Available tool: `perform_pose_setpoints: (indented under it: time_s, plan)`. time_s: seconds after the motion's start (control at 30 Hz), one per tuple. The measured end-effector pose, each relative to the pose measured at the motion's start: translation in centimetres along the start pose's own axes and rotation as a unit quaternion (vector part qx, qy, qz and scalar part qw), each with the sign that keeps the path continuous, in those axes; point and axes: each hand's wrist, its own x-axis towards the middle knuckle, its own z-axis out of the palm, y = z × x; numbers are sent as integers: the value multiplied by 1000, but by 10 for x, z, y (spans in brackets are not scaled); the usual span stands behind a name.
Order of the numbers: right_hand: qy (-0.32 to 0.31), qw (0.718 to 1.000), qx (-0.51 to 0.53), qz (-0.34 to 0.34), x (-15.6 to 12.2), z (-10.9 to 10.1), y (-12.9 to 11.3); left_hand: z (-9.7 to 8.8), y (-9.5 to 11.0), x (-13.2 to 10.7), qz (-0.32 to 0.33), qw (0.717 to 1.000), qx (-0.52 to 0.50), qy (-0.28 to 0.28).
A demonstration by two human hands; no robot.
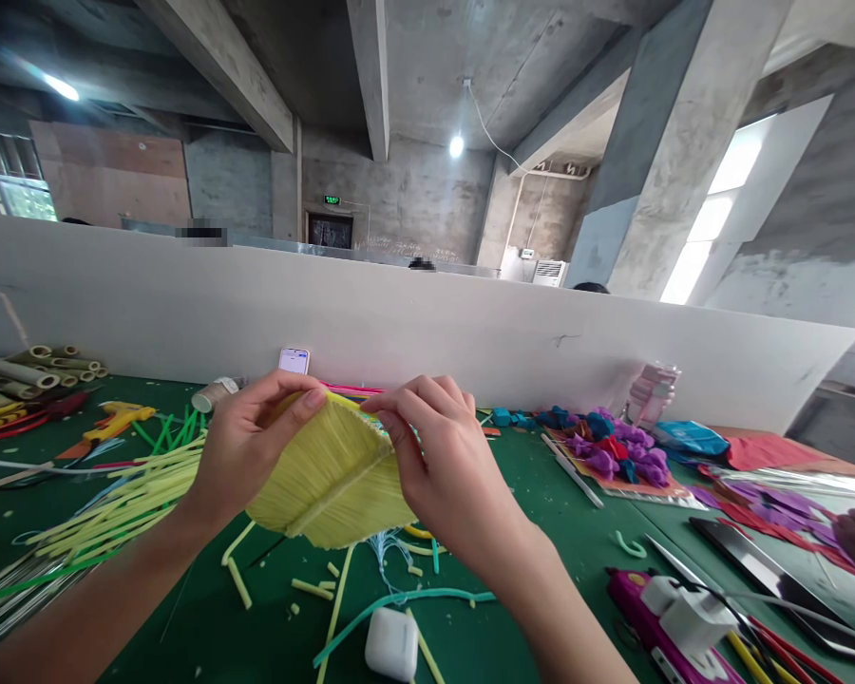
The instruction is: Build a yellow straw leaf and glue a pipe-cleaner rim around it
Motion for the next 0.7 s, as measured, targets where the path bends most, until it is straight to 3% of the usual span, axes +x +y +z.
perform_pose_setpoints:
  time_s: [0.7]
  plan:
    - [24, 1000, 0, -8, -8, 4, 2, -1, 1, 2, 3, 1000, 2, 3]
